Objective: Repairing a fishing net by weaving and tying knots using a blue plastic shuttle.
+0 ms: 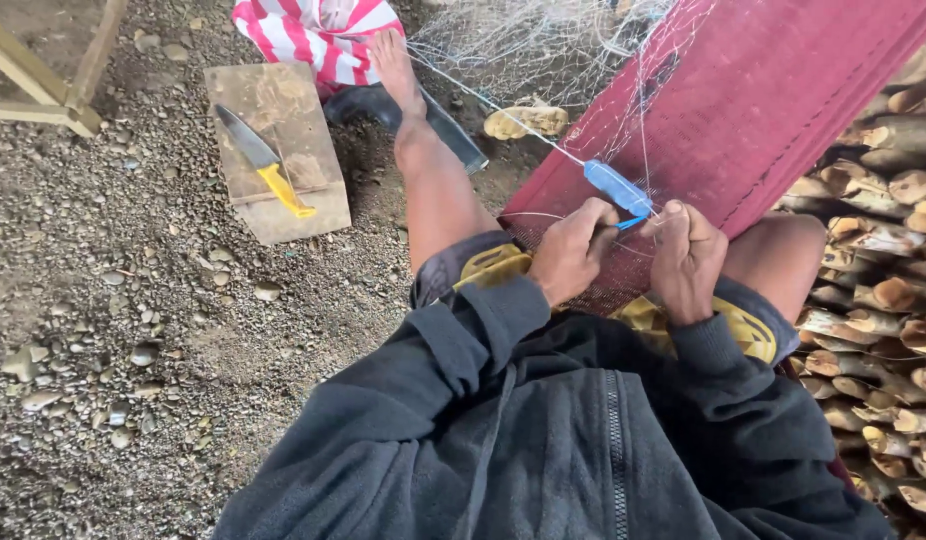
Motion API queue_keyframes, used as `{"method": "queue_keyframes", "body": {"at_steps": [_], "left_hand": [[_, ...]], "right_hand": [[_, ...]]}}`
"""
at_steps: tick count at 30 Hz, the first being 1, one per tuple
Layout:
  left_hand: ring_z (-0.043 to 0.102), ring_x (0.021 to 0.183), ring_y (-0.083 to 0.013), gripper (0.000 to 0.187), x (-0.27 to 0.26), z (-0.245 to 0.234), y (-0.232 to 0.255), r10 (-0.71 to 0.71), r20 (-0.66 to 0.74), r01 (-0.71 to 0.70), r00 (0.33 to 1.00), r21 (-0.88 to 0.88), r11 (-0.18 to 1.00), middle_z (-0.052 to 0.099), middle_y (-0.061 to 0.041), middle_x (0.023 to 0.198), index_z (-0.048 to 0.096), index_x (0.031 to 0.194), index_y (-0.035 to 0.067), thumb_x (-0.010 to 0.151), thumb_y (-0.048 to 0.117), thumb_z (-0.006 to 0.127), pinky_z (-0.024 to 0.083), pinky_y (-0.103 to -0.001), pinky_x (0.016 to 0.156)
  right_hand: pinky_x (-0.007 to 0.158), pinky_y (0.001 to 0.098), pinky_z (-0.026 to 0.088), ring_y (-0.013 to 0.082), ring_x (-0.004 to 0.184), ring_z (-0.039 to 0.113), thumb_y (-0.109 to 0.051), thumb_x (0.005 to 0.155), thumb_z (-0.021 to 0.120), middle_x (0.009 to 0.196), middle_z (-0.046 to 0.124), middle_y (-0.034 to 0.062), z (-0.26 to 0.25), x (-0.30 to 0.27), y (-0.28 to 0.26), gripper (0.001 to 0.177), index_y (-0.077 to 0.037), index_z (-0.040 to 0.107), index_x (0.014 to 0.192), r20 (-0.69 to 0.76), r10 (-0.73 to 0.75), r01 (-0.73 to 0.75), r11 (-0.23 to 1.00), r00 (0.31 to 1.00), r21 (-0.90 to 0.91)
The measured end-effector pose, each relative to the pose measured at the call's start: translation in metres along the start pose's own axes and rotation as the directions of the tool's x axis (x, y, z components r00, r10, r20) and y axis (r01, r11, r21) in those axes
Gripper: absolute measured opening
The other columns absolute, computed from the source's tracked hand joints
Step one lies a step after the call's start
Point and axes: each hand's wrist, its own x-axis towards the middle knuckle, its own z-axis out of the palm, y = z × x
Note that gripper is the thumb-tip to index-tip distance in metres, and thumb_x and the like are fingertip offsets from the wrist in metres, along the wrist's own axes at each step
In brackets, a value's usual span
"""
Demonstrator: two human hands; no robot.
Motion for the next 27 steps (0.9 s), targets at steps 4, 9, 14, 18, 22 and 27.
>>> {"method": "queue_keyframes", "body": {"at_steps": [4,9,14,18,22,27], "left_hand": [[0.082,0.111,-0.0412,0.014,-0.004,0.008,0.011,0.066,-0.08,-0.07,0.995,-0.043,0.997,0.077,-0.011,0.109,0.065,0.124,0.017,0.115,0.018,0.076,0.068,-0.055,0.093],[0.074,0.105,-0.0315,0.016,-0.004,0.009,0.021,0.128,-0.119,-0.137,0.985,-0.076,0.988,0.058,-0.003,0.107,0.058,0.123,0.015,0.116,0.011,0.072,0.065,-0.049,0.093],[0.063,0.124,-0.0329,0.036,-0.01,0.003,0.049,-0.089,-0.075,0.053,0.993,-0.389,0.92,0.051,-0.011,0.128,0.055,0.154,0.018,0.119,0.025,0.064,0.06,-0.058,0.111],[0.058,0.134,-0.0353,0.049,0.001,-0.017,0.076,-0.206,0.039,0.198,0.978,-0.49,0.849,0.045,-0.012,0.135,0.052,0.171,0.029,0.123,0.03,0.057,0.054,-0.064,0.123],[0.07,0.121,-0.0362,0.05,0.013,-0.022,0.083,-0.355,0.022,0.312,0.935,-0.529,0.789,0.054,-0.022,0.133,0.067,0.165,0.029,0.122,0.053,0.062,0.068,-0.055,0.109],[0.072,0.101,-0.0215,0.044,0.019,-0.036,0.1,-0.352,0.018,0.33,0.936,-0.396,0.857,0.062,-0.012,0.116,0.089,0.135,0.032,0.099,0.058,0.092,0.071,-0.042,0.088]], "right_hand": [[0.07,0.0313,0.047,0.013,0.07,0.045,-0.016,0.136,0.053,0.069,0.061,0.006,-0.002,-0.006,-0.002,0.056,-0.008,0.08,0.088,-0.021,0.02,-0.018,0.993,1.0,0.114],[0.067,0.0303,0.045,0.0113,0.067,0.043,-0.015,0.135,0.051,0.067,0.059,0.0063,0.001,-0.012,-0.02,0.057,-0.007,0.08,0.087,-0.034,0.042,-0.035,0.984,0.999,0.172],[0.061,0.0251,0.039,0.0039,0.063,0.044,-0.018,0.133,0.047,0.068,0.061,0.0023,0.019,-0.025,-0.037,0.055,-0.003,0.077,0.088,-0.109,0.228,-0.162,0.89,0.967,0.426],[0.068,0.0302,0.046,0.0102,0.071,0.054,-0.018,0.136,0.052,0.076,0.067,0.0097,0.016,-0.024,-0.001,0.055,0.0,0.078,0.09,-0.111,0.1,-0.059,0.944,0.989,0.325],[0.074,0.039,0.05,0.0168,0.079,0.058,-0.016,0.136,0.055,0.078,0.068,0.012,0.015,-0.018,0.007,0.052,-0.001,0.075,0.091,-0.063,-0.069,0.077,0.988,0.996,0.133],[0.079,0.0452,0.057,0.0205,0.082,0.061,-0.018,0.139,0.05,0.085,0.074,0.0171,0.017,-0.021,0.008,0.053,0.003,0.079,0.1,-0.014,-0.164,0.165,0.982,0.986,0.09]]}}
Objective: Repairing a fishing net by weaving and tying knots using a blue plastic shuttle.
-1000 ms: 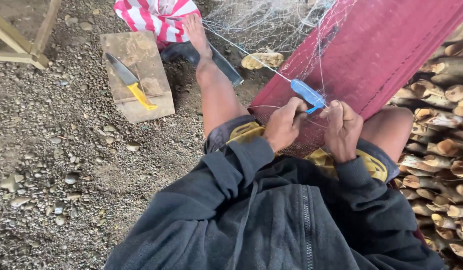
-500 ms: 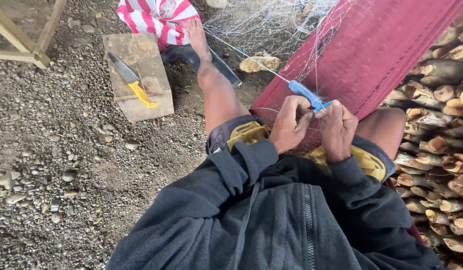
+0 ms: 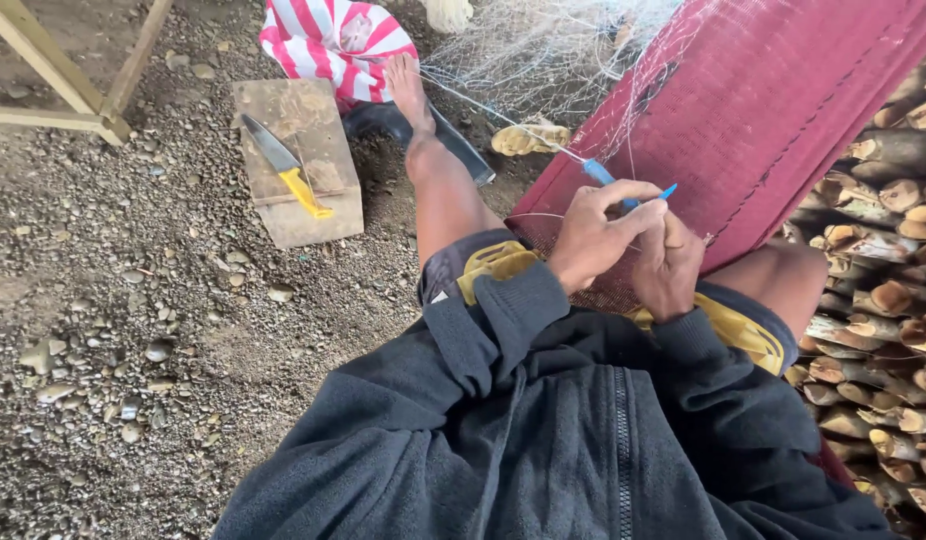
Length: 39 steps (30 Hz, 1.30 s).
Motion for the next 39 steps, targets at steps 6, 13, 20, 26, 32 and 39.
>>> {"method": "queue_keyframes", "body": {"at_steps": [6,13,20,26,32,39], "left_hand": [[0.073,0.125,-0.0458,0.067,0.003,-0.004,0.007,-0.206,0.076,0.216,0.976,-0.152,0.965,0.066,-0.049,0.135,0.085,0.145,0.015,0.091,0.054,0.096,0.065,-0.058,0.107],[0.08,0.111,-0.035,0.037,0.018,-0.009,-0.026,-0.183,-0.05,0.177,0.982,-0.115,0.977,0.081,-0.028,0.116,0.091,0.126,0.018,0.095,0.038,0.093,0.069,-0.048,0.089],[0.085,0.098,-0.0361,0.021,0.03,-0.099,0.036,0.415,-0.018,-0.4,0.909,0.235,0.886,0.081,-0.016,0.101,0.079,0.11,0.014,0.12,0.026,0.065,0.072,-0.051,0.085],[0.093,0.105,-0.0309,0.03,0.034,-0.132,0.058,0.457,-0.11,-0.469,0.883,-0.268,0.842,0.085,-0.016,0.122,0.061,0.134,0.017,0.128,0.045,0.054,0.078,-0.035,0.087],[0.049,0.059,-0.0092,0.036,0.016,-0.145,0.082,0.561,0.022,-0.557,0.827,-0.093,0.825,0.057,0.0,0.094,0.061,0.148,0.021,0.133,0.049,0.043,0.054,-0.027,0.051],[0.076,0.069,-0.0264,0.021,0.02,-0.147,0.028,0.457,0.342,-0.564,0.821,0.363,0.742,0.071,-0.005,0.081,0.072,0.128,0.016,0.123,0.036,0.07,0.058,-0.044,0.06]], "right_hand": [[0.071,0.0481,0.051,0.0261,0.074,0.059,-0.005,0.131,0.055,0.078,0.067,0.0184,-0.001,-0.005,0.0,0.042,0.001,0.07,0.092,0.056,-0.073,0.079,0.991,0.996,-0.111],[0.068,0.0537,0.055,0.0546,0.076,0.069,-0.003,0.126,0.061,0.079,0.066,0.0258,0.016,0.003,-0.028,0.037,-0.001,0.067,0.089,0.094,-0.205,0.221,0.952,0.974,-0.213],[0.074,0.0532,0.061,0.0509,0.083,0.077,-0.009,0.13,0.071,0.084,0.076,0.0195,0.016,-0.001,-0.025,0.032,-0.006,0.08,0.099,0.053,-0.185,0.193,0.945,0.981,-0.265],[0.071,0.0363,0.045,0.0137,0.082,0.058,-0.017,0.13,0.076,0.094,0.071,0.0026,0.01,-0.004,-0.025,0.026,-0.007,0.077,0.106,0.087,0.0,0.018,0.978,0.996,-0.209],[0.074,0.035,0.043,0.0132,0.079,0.05,-0.009,0.124,0.084,0.091,0.067,-0.0009,-0.004,-0.002,-0.028,0.02,-0.01,0.078,0.104,0.219,0.024,0.029,0.971,0.976,-0.237],[0.074,0.0401,0.053,0.0187,0.076,0.062,-0.012,0.119,0.09,0.071,0.062,0.0128,-0.004,-0.005,-0.021,0.009,-0.013,0.091,0.11,0.137,0.102,-0.079,0.983,0.985,-0.168]]}}
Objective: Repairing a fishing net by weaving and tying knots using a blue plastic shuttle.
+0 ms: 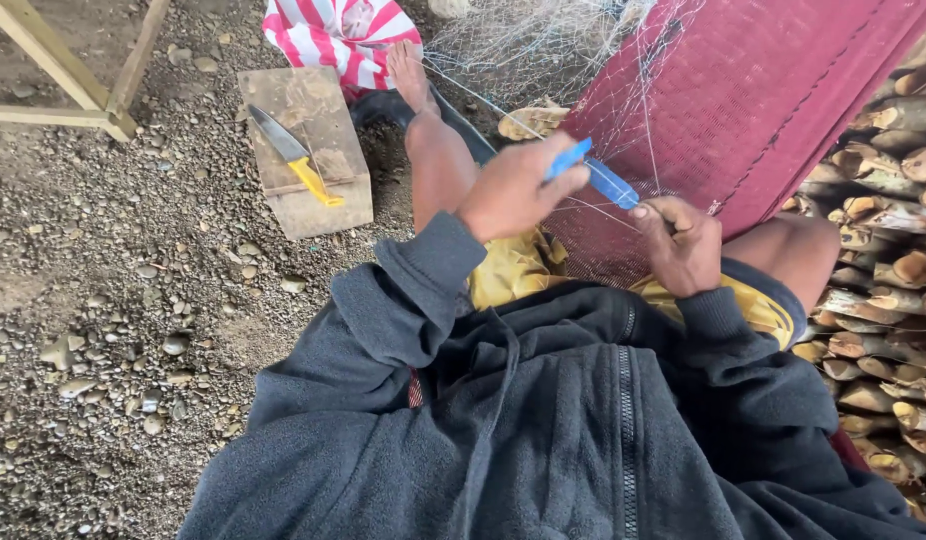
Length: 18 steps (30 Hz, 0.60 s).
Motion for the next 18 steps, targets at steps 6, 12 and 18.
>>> {"method": "queue_keyframes", "body": {"at_steps": [6,12,18], "left_hand": [[0.084,0.104,-0.0576,0.024,-0.006,0.009,0.001,-0.356,0.457,0.21,0.815,0.339,0.917,0.085,-0.026,0.099,0.079,0.119,0.02,0.112,0.042,0.073,0.064,-0.065,0.087],[0.086,0.082,-0.0373,0.014,-0.006,-0.006,-0.002,-0.208,0.348,0.191,0.914,0.083,0.978,0.088,-0.012,0.088,0.089,0.106,0.02,0.109,0.019,0.075,0.065,-0.051,0.082],[0.07,0.082,-0.0152,0.015,0.0,-0.023,-0.002,-0.109,0.214,0.142,0.971,-0.146,0.979,0.079,-0.004,0.084,0.089,0.106,0.017,0.11,0.011,0.076,0.061,-0.04,0.079]], "right_hand": [[0.082,0.0417,0.055,0.0131,0.092,0.059,-0.007,0.127,0.077,0.08,0.072,0.0115,-0.006,0.001,0.006,0.021,-0.009,0.09,0.111,0.025,0.057,-0.059,0.995,0.998,0.082],[0.077,0.0374,0.052,0.0118,0.082,0.058,-0.007,0.12,0.088,0.075,0.065,0.0024,-0.004,-0.003,0.026,0.019,-0.01,0.087,0.101,0.046,0.076,-0.081,0.988,0.996,0.128],[0.079,0.0344,0.05,0.0105,0.085,0.056,-0.005,0.118,0.088,0.077,0.064,0.0001,-0.007,-0.003,0.025,0.022,-0.011,0.085,0.097,0.034,0.101,-0.105,0.978,0.994,0.178]]}}
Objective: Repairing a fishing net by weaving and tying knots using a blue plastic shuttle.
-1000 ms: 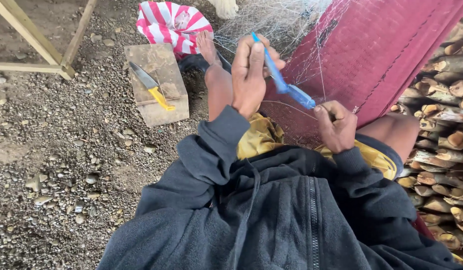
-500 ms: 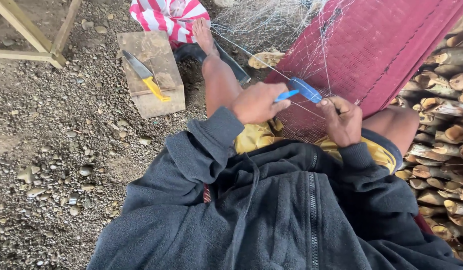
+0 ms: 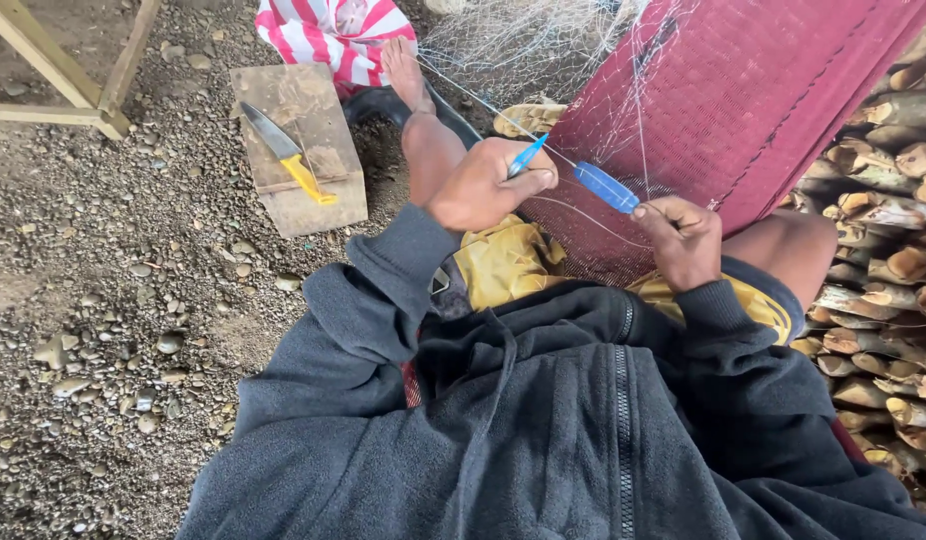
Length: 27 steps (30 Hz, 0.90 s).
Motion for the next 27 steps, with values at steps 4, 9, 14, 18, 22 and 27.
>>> {"method": "queue_keyframes", "body": {"at_steps": [4,9,14,18,22,27], "left_hand": [[0.064,0.081,-0.0097,0.014,-0.001,0.003,0.016,0.051,-0.03,-0.053,0.998,-0.073,0.996,0.073,0.001,0.082,0.089,0.106,0.017,0.112,0.011,0.077,0.059,-0.033,0.077],[0.067,0.081,-0.0167,0.013,-0.003,0.032,0.037,0.053,-0.072,-0.062,0.996,-0.127,0.99,0.08,-0.007,0.085,0.089,0.106,0.011,0.114,0.012,0.079,0.058,-0.038,0.078],[0.085,0.08,-0.0376,0.015,-0.016,0.115,0.117,0.128,0.02,-0.124,0.992,0.437,0.891,0.085,-0.008,0.086,0.081,0.107,0.016,0.105,0.025,0.069,0.067,-0.055,0.071],[0.088,0.08,-0.0404,0.021,-0.031,0.184,0.144,-0.039,-0.016,0.042,0.999,0.451,0.892,0.084,-0.015,0.092,0.075,0.114,0.014,0.108,0.025,0.058,0.069,-0.057,0.07],[0.088,0.092,-0.0434,0.032,-0.029,0.216,0.114,0.105,0.071,-0.127,0.992,0.518,0.846,0.076,-0.016,0.106,0.061,0.13,0.002,0.116,0.027,0.049,0.071,-0.057,0.072],[0.087,0.089,-0.0509,0.06,-0.016,0.168,0.119,0.006,0.097,-0.049,0.995,0.44,0.897,0.072,-0.025,0.129,0.056,0.125,0.006,0.112,0.063,0.042,0.069,-0.074,0.074]], "right_hand": [[0.078,0.0309,0.048,0.0094,0.083,0.053,-0.002,0.117,0.088,0.077,0.063,-0.0007,0.002,0.001,-0.007,0.024,-0.01,0.084,0.095,-0.034,-0.003,0.006,0.998,0.999,0.069],[0.079,0.0325,0.047,0.0121,0.084,0.051,0.003,0.117,0.085,0.078,0.061,0.0011,0.004,0.004,0.01,0.022,-0.005,0.084,0.097,-0.09,-0.023,0.031,0.996,0.996,0.089],[0.081,0.035,0.052,0.014,0.088,0.06,0.005,0.111,0.093,0.087,0.075,0.0087,0.01,0.004,0.066,0.013,-0.002,0.086,0.103,-0.145,-0.033,0.041,0.998,0.989,0.051],[0.07,0.0212,0.046,0.0077,0.063,0.054,0.011,0.112,0.088,0.067,0.066,-0.0005,0.036,-0.032,-0.051,0.034,-0.011,0.084,0.087,-0.276,-0.05,0.052,0.999,0.96,0.001],[0.074,0.0282,0.049,0.0138,0.068,0.059,0.003,0.119,0.08,0.073,0.07,0.0034,0.038,-0.025,-0.036,0.032,-0.009,0.082,0.09,-0.226,-0.093,0.085,0.995,0.97,-0.046],[0.078,0.0369,0.052,0.0215,0.074,0.064,-0.007,0.129,0.069,0.08,0.075,0.0082,0.031,-0.006,-0.004,0.036,-0.007,0.079,0.094,-0.182,-0.15,0.134,0.986,0.972,-0.101]]}}
